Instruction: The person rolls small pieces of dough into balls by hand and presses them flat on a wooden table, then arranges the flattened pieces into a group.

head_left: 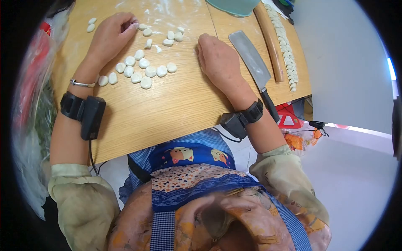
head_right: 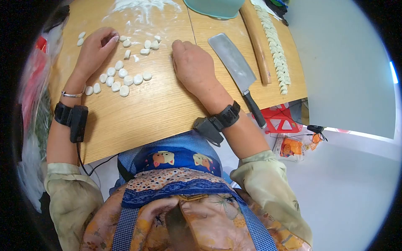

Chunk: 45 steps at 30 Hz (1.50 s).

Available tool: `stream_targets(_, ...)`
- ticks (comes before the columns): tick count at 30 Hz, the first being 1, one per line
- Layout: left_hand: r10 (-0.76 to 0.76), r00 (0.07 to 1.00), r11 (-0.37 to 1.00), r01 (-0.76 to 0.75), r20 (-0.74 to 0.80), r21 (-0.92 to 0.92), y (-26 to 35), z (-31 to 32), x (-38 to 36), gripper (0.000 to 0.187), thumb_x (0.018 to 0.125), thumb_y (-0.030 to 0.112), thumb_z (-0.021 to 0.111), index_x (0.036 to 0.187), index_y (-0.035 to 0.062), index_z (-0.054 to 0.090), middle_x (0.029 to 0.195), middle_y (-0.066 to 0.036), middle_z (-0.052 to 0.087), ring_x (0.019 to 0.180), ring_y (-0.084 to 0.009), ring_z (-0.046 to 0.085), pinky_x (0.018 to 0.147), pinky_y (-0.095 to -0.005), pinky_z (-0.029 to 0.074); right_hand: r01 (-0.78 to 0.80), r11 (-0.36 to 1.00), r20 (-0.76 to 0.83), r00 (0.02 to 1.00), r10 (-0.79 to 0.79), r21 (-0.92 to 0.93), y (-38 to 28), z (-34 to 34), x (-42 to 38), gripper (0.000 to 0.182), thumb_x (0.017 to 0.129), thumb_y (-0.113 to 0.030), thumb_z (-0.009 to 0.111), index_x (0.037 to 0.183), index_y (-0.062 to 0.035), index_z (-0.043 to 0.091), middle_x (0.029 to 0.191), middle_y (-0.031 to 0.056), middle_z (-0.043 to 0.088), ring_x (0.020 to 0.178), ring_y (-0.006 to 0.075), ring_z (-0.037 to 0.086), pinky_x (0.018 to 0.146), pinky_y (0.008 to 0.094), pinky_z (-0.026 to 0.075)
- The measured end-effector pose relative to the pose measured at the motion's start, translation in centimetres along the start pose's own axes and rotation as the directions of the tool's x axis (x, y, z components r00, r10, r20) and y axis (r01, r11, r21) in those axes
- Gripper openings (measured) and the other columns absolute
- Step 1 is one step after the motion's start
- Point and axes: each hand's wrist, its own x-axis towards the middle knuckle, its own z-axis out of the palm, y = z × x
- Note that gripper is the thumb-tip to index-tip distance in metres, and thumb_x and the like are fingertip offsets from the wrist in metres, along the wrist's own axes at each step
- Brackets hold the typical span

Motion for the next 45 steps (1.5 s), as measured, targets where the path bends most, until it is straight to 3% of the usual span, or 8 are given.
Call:
stream_targets(4,-0.029,0.999,0.999,0.028,-0.026,-0.015,0.2,0.1,-0.1,0.024,0.096,0.02,0.064,0.104,-0.0018,0.065,0.088,-0.009,0.065,0.076,-0.0167,0.06,0.071,-0.03,0.049,-0.195,0.955,0.117,0.978,0.173,0.224,1.0,-2.1,0.2,0.023,0.099,-0.02,0.049,0.098,0.0018,0.056,0.089,0.0255,0.066,0.087,0.0446,0.063,0.072,0.0521,0.049)
stream_targets(8,0.008,1.0,1.0,-0.009,-0.02,-0.026,0.0,0.2,-0.3,0.023,0.095,0.02,0.064,0.105,-0.0013,0.065,0.087,-0.009,0.065,0.076,-0.0164,0.058,0.07,-0.0301,0.048,-0.34,0.924,0.312,0.909,0.275,0.175,0.4,-4.4,-0.9,0.021,0.097,-0.017,0.05,0.094,0.0018,0.059,0.089,0.0262,0.064,0.087,0.0451,0.062,0.077,0.0509,0.049)
stream_targets(12,0.004,1.0,1.0,-0.004,-0.002,-0.017,0.2,0.1,0.0,0.023,0.095,0.02,0.064,0.105,-0.001,0.065,0.088,-0.008,0.065,0.078,-0.0162,0.059,0.072,-0.0298,0.048,-0.164,0.932,0.181,0.977,0.109,0.324,-3.1,-1.8,-0.9,0.016,0.094,-0.012,0.053,0.098,0.0017,0.061,0.091,0.0243,0.063,0.088,0.0438,0.062,0.078,0.0486,0.049)
stream_targets(14,0.002,1.0,1.0,-0.002,-0.008,-0.025,0.2,0.2,-0.1,0.023,0.095,0.02,0.065,0.105,-0.001,0.065,0.088,-0.008,0.065,0.078,-0.0163,0.059,0.072,-0.0296,0.048,-0.019,0.8,0.094,0.995,-0.046,0.599,-4.5,-1.6,0.5,0.014,0.092,-0.008,0.055,0.099,0.0003,0.062,0.092,0.0216,0.063,0.088,0.0413,0.062,0.078,0.0471,0.05)
stream_targets(24,-0.002,0.998,0.999,-0.002,-0.066,-0.05,0.9,0.2,-0.2,0.02,0.092,0.02,0.063,0.096,0.0004,0.065,0.082,-0.012,0.063,0.075,-0.0259,0.06,0.069,-0.0366,0.049,0.192,0.957,-0.001,0.98,-0.197,0.215,-3.0,0.0,2.6,0.008,0.091,-0.012,0.059,0.092,-0.0045,0.062,0.083,0.0159,0.066,0.077,0.039,0.063,0.068,0.0466,0.05)
stream_targets(28,0.004,0.998,0.998,-0.008,-0.066,-0.055,0.6,0.3,-0.2,0.021,0.092,0.02,0.063,0.097,-0.0001,0.065,0.082,-0.012,0.063,0.075,-0.0262,0.06,0.07,-0.0364,0.049,-0.015,0.975,0.172,0.985,-0.024,0.222,-2.1,-2.8,-0.2,0.01,0.09,-0.015,0.062,0.091,-0.0045,0.061,0.081,0.0163,0.066,0.077,0.0381,0.064,0.067,0.046,0.05)
stream_targets(30,-0.027,1.0,1.0,0.027,-0.002,-0.016,0.4,0.1,-0.1,0.022,0.096,0.02,0.064,0.103,-0.0009,0.065,0.085,-0.008,0.064,0.076,-0.0156,0.059,0.071,-0.0298,0.048,-0.137,0.974,0.263,0.961,0.086,0.179,-1.8,-4.1,-1.5,0.012,0.089,-0.015,0.065,0.092,-0.0037,0.061,0.084,0.0163,0.067,0.079,0.0366,0.065,0.068,0.0448,0.05)
stream_targets(45,-0.013,1.0,0.999,0.013,-0.003,-0.03,0.5,-0.1,-0.2,0.023,0.096,0.021,0.065,0.104,-0.0006,0.066,0.088,-0.008,0.066,0.077,-0.0155,0.059,0.071,-0.0294,0.048,-0.023,0.94,0.295,0.952,-0.084,0.341,-0.9,-4.6,-2.1,0.023,0.084,-0.009,0.066,0.107,-0.005,0.061,0.081,0.0154,0.068,0.073,0.0352,0.066,0.067,0.0435,0.051)
